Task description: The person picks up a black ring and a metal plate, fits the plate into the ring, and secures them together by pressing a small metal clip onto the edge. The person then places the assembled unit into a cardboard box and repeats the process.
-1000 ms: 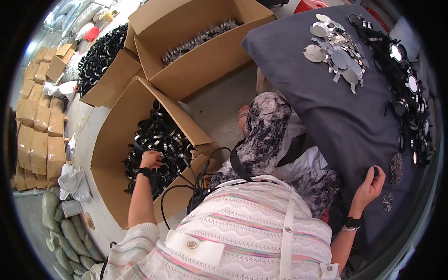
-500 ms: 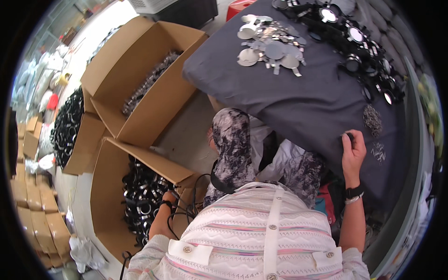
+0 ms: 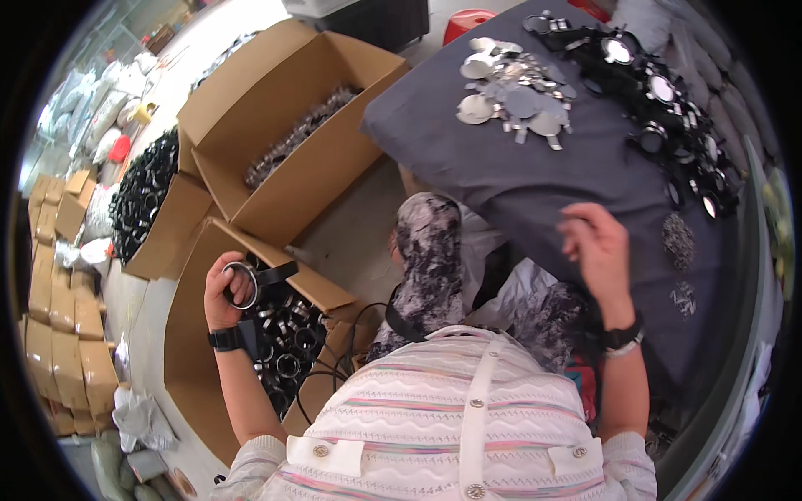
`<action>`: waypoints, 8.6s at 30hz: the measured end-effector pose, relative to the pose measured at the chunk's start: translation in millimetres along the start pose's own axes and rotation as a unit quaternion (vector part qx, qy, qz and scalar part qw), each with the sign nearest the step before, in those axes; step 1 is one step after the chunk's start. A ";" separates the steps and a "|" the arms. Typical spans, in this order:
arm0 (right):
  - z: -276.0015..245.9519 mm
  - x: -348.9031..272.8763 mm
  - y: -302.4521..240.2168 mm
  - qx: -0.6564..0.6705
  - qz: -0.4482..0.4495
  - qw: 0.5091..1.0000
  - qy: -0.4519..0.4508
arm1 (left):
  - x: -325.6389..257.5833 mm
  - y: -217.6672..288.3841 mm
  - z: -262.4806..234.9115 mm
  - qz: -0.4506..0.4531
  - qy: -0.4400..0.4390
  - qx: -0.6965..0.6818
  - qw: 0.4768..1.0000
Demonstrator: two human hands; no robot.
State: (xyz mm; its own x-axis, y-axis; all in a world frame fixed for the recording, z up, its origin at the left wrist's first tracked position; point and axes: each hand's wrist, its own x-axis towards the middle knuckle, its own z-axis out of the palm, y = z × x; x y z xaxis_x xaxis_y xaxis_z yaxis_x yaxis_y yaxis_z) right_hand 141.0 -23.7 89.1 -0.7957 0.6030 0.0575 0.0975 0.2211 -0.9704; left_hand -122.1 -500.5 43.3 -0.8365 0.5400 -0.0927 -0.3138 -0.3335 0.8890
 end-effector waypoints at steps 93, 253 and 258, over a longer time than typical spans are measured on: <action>-85.4 -37.5 22.2 -0.484 -0.288 0.800 0.208 | 122.3 -199.4 419.0 0.077 -0.352 0.174 0.917; -174.9 -101.1 58.5 -0.447 0.086 0.811 0.367 | 128.4 -201.0 422.8 0.204 -0.297 0.295 0.885; -170.5 -82.0 59.1 -0.451 0.140 0.767 0.434 | 113.2 -189.0 429.2 0.266 -0.314 0.269 0.871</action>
State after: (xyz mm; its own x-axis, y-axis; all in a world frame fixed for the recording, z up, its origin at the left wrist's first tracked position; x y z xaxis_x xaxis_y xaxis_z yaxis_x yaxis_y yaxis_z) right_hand 313.9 70.6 67.1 -0.0076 0.9201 0.3915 0.8781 0.1934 -0.4376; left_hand 35.3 -44.7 57.4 -0.3350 0.7924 0.5098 0.4407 -0.3464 0.8281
